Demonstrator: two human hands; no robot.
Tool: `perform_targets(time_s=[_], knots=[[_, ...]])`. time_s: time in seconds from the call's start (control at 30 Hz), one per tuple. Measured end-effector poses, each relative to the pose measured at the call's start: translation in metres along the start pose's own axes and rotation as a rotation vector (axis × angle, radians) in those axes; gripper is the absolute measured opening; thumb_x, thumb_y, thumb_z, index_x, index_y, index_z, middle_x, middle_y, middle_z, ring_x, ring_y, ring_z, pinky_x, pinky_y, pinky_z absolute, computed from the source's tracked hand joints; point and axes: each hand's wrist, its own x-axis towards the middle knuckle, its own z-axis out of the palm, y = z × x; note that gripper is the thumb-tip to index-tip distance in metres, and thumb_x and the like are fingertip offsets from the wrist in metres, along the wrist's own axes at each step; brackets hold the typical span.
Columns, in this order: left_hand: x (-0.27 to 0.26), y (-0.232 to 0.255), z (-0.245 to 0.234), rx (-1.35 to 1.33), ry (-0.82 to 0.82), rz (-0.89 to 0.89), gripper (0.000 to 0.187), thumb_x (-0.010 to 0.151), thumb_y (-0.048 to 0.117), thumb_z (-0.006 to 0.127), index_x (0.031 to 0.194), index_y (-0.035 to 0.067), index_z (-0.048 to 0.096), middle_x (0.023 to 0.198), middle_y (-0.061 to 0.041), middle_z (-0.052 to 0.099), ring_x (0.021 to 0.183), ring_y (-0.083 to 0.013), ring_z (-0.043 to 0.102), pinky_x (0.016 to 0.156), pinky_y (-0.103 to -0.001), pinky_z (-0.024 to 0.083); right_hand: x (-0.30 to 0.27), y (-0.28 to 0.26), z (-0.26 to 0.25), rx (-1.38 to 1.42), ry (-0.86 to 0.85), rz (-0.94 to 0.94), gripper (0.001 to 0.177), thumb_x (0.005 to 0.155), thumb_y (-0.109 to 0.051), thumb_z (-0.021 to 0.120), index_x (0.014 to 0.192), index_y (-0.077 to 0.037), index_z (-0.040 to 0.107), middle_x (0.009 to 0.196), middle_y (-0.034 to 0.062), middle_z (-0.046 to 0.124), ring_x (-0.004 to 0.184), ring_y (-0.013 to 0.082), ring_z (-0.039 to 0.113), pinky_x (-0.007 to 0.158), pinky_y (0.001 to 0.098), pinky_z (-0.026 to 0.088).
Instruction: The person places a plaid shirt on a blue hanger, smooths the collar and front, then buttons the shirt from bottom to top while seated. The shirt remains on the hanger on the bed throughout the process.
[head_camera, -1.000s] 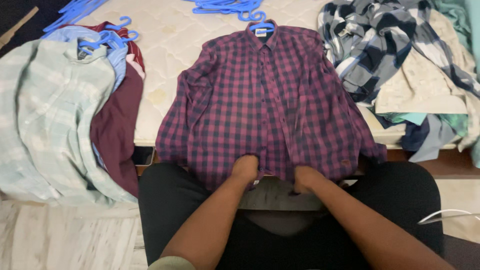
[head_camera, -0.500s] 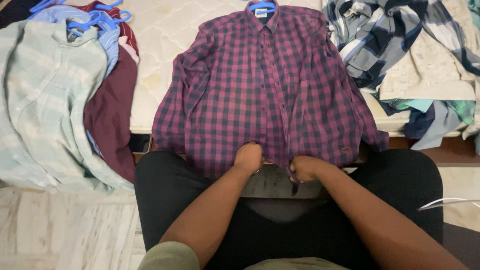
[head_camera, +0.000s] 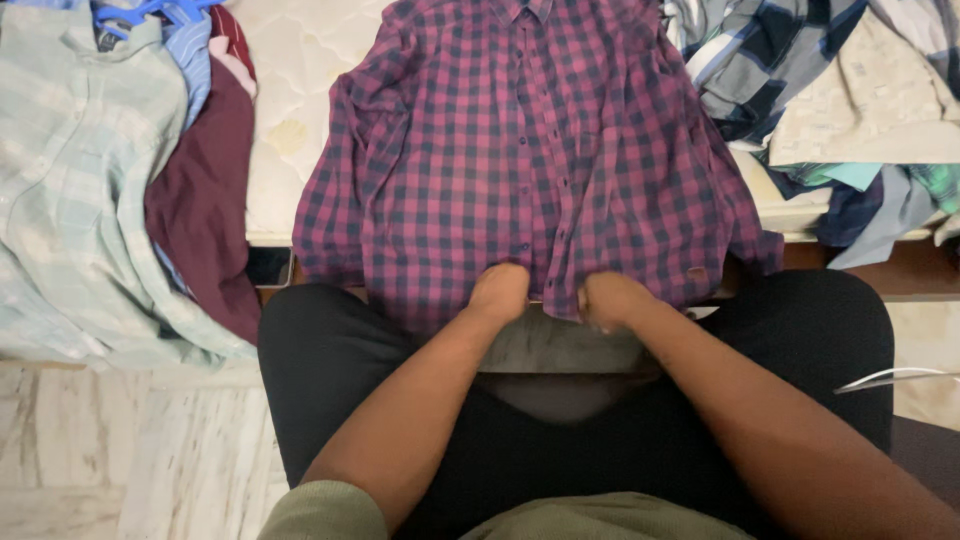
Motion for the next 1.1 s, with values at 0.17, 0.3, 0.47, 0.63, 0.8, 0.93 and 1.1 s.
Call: perform_targets(time_s=[0.17, 0.3, 0.47, 0.63, 0.8, 0.93, 1.1], knots=[[0.006, -0.001, 0.007, -0.02, 0.032, -0.02, 0.017, 0.083, 0.003, 0.068, 0.097, 0.002, 0.077, 0.11, -0.025, 0.072, 0.105, -0.0418, 0.07, 0.087, -0.051, 0.057, -0.018, -0.017, -0.016, 0.109, 0.452, -0.367, 0.027, 0.088, -0.028, 0.071, 0.108, -0.011, 0.067, 0.089, 0.0141, 0.074, 0.086, 0.0351, 0.071, 0.078, 0.0477, 0.055], [0.0, 0.002, -0.006, -0.069, -0.035, -0.003, 0.02, 0.077, 0.007, 0.074, 0.097, 0.005, 0.076, 0.112, -0.022, 0.069, 0.104, -0.0407, 0.068, 0.088, -0.05, 0.055, -0.02, -0.032, -0.019, -0.094, 0.435, -0.314, 0.048, 0.093, -0.026, 0.06, 0.14, -0.015, 0.052, 0.089, 0.0177, 0.073, 0.084, 0.0371, 0.071, 0.075, 0.0489, 0.056], [-0.004, -0.002, 0.003, -0.123, 0.053, 0.036, 0.016, 0.079, 0.01, 0.074, 0.095, 0.009, 0.077, 0.109, -0.023, 0.07, 0.104, -0.0403, 0.068, 0.088, -0.05, 0.054, -0.02, -0.025, -0.016, -0.124, 0.568, -0.263, 0.033, 0.096, -0.036, 0.059, 0.109, -0.006, 0.068, 0.09, 0.0178, 0.073, 0.085, 0.0372, 0.071, 0.076, 0.0501, 0.056], [-0.005, -0.005, 0.01, -0.224, 0.051, -0.022, 0.011, 0.084, 0.011, 0.069, 0.089, 0.008, 0.077, 0.098, -0.023, 0.073, 0.096, -0.0406, 0.071, 0.085, -0.051, 0.056, -0.036, -0.037, -0.019, 0.048, 0.597, -0.124, 0.042, 0.1, -0.046, 0.059, 0.092, -0.007, 0.073, 0.089, 0.0191, 0.074, 0.086, 0.0378, 0.071, 0.081, 0.0489, 0.056], [-0.032, 0.023, -0.013, -0.275, 0.14, -0.108, 0.009, 0.078, 0.015, 0.073, 0.084, 0.009, 0.078, 0.095, -0.022, 0.073, 0.094, -0.0409, 0.07, 0.085, -0.051, 0.055, -0.055, -0.043, -0.02, 0.168, 0.68, -0.054, 0.03, 0.08, -0.026, 0.072, 0.101, -0.006, 0.066, 0.09, 0.0208, 0.073, 0.089, 0.0394, 0.071, 0.082, 0.0503, 0.055], [-0.064, 0.056, -0.049, -0.361, 0.176, -0.234, 0.014, 0.078, 0.02, 0.078, 0.085, 0.008, 0.076, 0.095, -0.02, 0.073, 0.095, -0.0387, 0.07, 0.086, -0.049, 0.056, -0.078, -0.049, -0.023, 0.364, 0.858, 0.01, 0.057, 0.075, -0.019, 0.079, 0.125, -0.001, 0.057, 0.092, 0.0224, 0.073, 0.091, 0.0414, 0.07, 0.08, 0.0499, 0.054], [-0.088, 0.082, -0.071, -0.552, 0.411, -0.336, 0.013, 0.078, 0.017, 0.076, 0.088, 0.009, 0.074, 0.096, -0.018, 0.074, 0.096, -0.036, 0.07, 0.087, -0.047, 0.055, -0.105, -0.038, -0.027, 0.578, 0.867, 0.184, 0.034, 0.076, -0.023, 0.08, 0.106, -0.009, 0.073, 0.093, 0.0105, 0.077, 0.093, 0.0312, 0.075, 0.084, 0.0418, 0.057]])
